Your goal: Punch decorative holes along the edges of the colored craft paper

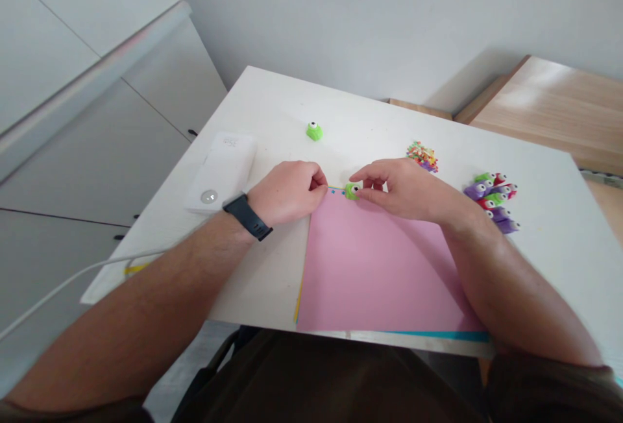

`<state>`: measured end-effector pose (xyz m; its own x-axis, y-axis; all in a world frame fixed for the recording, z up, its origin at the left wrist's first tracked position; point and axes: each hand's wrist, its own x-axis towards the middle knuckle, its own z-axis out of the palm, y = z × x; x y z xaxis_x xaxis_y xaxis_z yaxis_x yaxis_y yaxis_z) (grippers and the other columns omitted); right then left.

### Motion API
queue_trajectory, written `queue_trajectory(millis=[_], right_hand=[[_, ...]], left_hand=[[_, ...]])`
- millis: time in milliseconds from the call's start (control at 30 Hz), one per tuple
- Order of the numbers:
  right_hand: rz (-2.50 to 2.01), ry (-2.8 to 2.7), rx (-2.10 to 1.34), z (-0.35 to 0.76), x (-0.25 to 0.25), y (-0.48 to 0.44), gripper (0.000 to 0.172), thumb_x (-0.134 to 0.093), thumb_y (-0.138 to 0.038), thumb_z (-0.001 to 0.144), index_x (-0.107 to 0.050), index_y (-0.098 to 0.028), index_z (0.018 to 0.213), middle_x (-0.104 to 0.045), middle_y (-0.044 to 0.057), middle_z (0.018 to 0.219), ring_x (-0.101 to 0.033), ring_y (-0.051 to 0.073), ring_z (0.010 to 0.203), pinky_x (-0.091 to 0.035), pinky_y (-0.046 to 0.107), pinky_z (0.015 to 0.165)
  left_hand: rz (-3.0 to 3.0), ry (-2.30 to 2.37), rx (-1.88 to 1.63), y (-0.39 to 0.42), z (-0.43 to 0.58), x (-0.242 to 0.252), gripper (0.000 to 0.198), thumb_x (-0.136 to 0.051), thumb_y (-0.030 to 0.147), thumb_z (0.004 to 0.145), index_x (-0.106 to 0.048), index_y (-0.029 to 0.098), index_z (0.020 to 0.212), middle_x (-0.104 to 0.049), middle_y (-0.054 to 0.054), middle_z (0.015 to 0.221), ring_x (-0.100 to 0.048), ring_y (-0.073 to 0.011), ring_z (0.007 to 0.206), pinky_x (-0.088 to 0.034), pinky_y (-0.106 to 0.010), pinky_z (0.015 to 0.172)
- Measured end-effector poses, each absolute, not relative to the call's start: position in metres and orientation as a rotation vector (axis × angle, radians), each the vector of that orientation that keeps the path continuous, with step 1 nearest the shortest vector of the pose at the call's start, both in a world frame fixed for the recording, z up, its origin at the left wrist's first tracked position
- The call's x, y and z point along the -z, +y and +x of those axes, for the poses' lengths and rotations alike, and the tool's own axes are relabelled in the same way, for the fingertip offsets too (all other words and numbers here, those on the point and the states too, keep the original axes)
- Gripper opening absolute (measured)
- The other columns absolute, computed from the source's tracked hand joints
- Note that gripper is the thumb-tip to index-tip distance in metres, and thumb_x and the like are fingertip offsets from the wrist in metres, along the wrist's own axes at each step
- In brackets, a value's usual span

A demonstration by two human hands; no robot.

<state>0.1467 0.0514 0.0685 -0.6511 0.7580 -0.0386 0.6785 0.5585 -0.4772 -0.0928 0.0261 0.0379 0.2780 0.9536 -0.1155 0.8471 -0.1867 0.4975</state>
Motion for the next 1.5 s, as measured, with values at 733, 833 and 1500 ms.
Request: queue_trajectory(millis=[733, 833, 1500], right_hand=[[-1.348, -2.630, -0.557, 0.144, -0.061, 0.053, 0.031, -0.057, -0.040, 0.097, -0.068, -0.020, 0.076, -0.065, 0.000, 0.066, -0.051, 0.013, 0.059, -0.031, 0.028, 0.060], [-1.352, -2.630, -0.596, 0.144, -0.057, 0.054, 0.032, -0.056, -0.039, 0.096, -0.067, -0.020, 0.074, -0.064, -0.001, 0.064, -0.050, 0.012, 0.058, -0.030, 0.028, 0.058], [-1.444, -2.663, -0.686, 0.138, -0.056, 0.057, 0.041, -0.052, -0.044, 0.095, -0.061, -0.020, 0.063, -0.057, -0.002, 0.057, -0.046, 0.012, 0.056, -0.029, 0.029, 0.058]], left_hand=[[2.367, 1.210, -0.692, 0.020, -0.080, -0.033, 0.030, -0.052, 0.023, 0.098, -0.073, 0.019, 0.119, -0.069, -0.008, 0.107, -0.065, -0.0201, 0.099, -0.050, -0.033, 0.091], [2.425, 1.141, -0.667, 0.019, -0.078, -0.031, 0.029, -0.053, 0.023, 0.098, -0.073, 0.020, 0.118, -0.067, -0.008, 0.110, -0.063, -0.0220, 0.106, -0.049, -0.035, 0.096], [2.514, 1.125, -0.563, 0.015, -0.074, -0.029, 0.024, -0.059, 0.022, 0.092, -0.071, 0.017, 0.113, -0.065, -0.009, 0.107, -0.061, -0.0243, 0.104, -0.050, -0.037, 0.095]])
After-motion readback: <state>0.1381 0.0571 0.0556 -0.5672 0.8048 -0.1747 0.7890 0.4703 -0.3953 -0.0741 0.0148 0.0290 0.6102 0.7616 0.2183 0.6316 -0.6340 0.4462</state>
